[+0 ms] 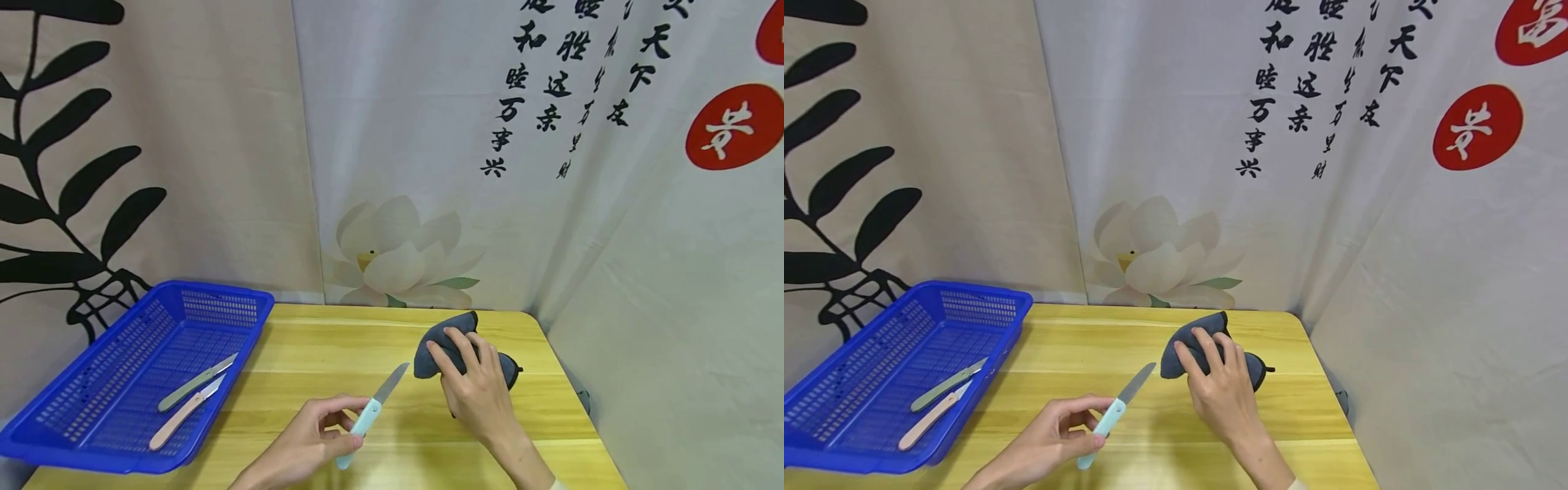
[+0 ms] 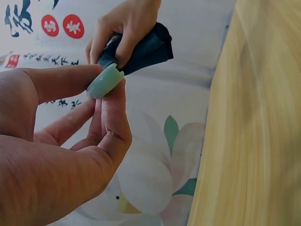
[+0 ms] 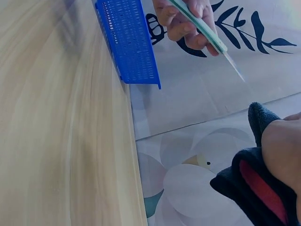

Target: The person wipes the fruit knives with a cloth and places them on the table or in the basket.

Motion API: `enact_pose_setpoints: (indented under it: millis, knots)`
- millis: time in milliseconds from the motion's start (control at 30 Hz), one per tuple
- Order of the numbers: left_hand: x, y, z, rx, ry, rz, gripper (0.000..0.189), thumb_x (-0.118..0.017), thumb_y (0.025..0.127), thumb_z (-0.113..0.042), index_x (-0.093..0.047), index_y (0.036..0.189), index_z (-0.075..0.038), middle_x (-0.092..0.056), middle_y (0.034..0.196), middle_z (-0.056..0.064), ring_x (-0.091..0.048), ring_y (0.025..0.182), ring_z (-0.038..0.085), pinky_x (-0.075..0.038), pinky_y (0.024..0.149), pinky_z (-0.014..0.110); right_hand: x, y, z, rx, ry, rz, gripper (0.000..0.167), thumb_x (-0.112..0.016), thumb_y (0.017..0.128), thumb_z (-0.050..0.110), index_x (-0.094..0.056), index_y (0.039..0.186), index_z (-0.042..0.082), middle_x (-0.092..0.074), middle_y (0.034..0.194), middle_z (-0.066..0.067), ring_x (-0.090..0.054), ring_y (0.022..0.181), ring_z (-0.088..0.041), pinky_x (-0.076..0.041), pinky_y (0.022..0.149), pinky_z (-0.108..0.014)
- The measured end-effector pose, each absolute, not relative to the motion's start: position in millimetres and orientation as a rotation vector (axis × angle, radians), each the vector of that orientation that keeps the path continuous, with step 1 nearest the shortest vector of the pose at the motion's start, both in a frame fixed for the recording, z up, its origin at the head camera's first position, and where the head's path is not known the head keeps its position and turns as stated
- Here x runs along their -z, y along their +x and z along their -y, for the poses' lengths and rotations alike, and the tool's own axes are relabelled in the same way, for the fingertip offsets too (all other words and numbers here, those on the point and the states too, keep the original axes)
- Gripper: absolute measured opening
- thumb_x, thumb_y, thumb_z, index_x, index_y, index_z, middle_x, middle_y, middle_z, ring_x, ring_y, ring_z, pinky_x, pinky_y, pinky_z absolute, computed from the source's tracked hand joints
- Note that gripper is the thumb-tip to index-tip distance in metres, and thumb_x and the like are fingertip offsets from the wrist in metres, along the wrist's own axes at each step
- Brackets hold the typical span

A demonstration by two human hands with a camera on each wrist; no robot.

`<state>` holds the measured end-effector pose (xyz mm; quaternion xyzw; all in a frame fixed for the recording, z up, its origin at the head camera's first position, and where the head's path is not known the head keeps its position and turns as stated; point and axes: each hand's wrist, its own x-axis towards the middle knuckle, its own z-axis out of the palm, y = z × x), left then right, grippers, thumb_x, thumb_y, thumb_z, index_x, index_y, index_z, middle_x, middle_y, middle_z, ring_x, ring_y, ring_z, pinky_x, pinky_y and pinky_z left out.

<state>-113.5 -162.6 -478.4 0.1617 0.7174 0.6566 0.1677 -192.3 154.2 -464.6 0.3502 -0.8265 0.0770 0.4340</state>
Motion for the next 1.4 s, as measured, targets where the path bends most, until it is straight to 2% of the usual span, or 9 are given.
enact_pose_setpoints:
  millis: [267, 633, 867, 1000, 1400]
  knots:
    - [476, -113, 159, -1.880, 0.374, -2.094, 0.052, -0.077, 0.105, -0.012, -0.065, 0.155, -0.005, -0.068, 0.145, 0.022, -0.071, 0.112, 0.023, -0.065, 0.082, 0.031, 463, -178, -142, -0.270, 0.996, 1.966, 0.040, -0.044, 0.119, 0.022, -0.076, 0.142, 0.018, -0.069, 0.147, -0.019, -0.060, 0.117, -0.039, -0.055, 0.090, -0.054]
    - [475, -116, 153, -1.849, 0.452, -2.086, 0.047, -0.076, 0.108, -0.017, -0.068, 0.154, -0.009, -0.071, 0.149, 0.018, -0.072, 0.117, 0.024, -0.064, 0.089, 0.030, 471, -156, -117, -0.231, 1.145, 2.010, 0.041, -0.039, 0.122, 0.028, -0.075, 0.143, 0.026, -0.068, 0.150, -0.011, -0.061, 0.121, -0.034, -0.059, 0.096, -0.051]
    - [476, -115, 154, -1.851, 0.544, -2.091, 0.047, -0.075, 0.109, -0.013, -0.067, 0.155, -0.007, -0.070, 0.151, 0.023, -0.074, 0.113, 0.017, -0.064, 0.091, 0.027, 470, -158, -117, -0.184, 1.114, 2.024, 0.042, -0.038, 0.123, 0.027, -0.076, 0.140, 0.025, -0.067, 0.149, -0.012, -0.060, 0.121, -0.036, -0.057, 0.096, -0.051]
    - [476, -115, 155, -1.868, 0.519, -2.061, 0.050, -0.076, 0.109, -0.014, -0.065, 0.156, -0.004, -0.069, 0.150, 0.025, -0.074, 0.110, 0.016, -0.065, 0.088, 0.027, 469, -161, -119, -0.199, 1.100, 2.012, 0.041, -0.039, 0.122, 0.026, -0.076, 0.139, 0.025, -0.068, 0.148, -0.012, -0.061, 0.121, -0.037, -0.058, 0.097, -0.052]
    - [475, -115, 155, -1.853, 0.497, -2.033, 0.049, -0.073, 0.110, -0.016, -0.065, 0.157, -0.005, -0.070, 0.150, 0.024, -0.072, 0.110, 0.019, -0.063, 0.087, 0.029, 465, -175, -134, -0.172, 1.032, 2.004, 0.041, -0.040, 0.121, 0.025, -0.076, 0.141, 0.024, -0.069, 0.146, -0.015, -0.061, 0.120, -0.039, -0.059, 0.094, -0.055]
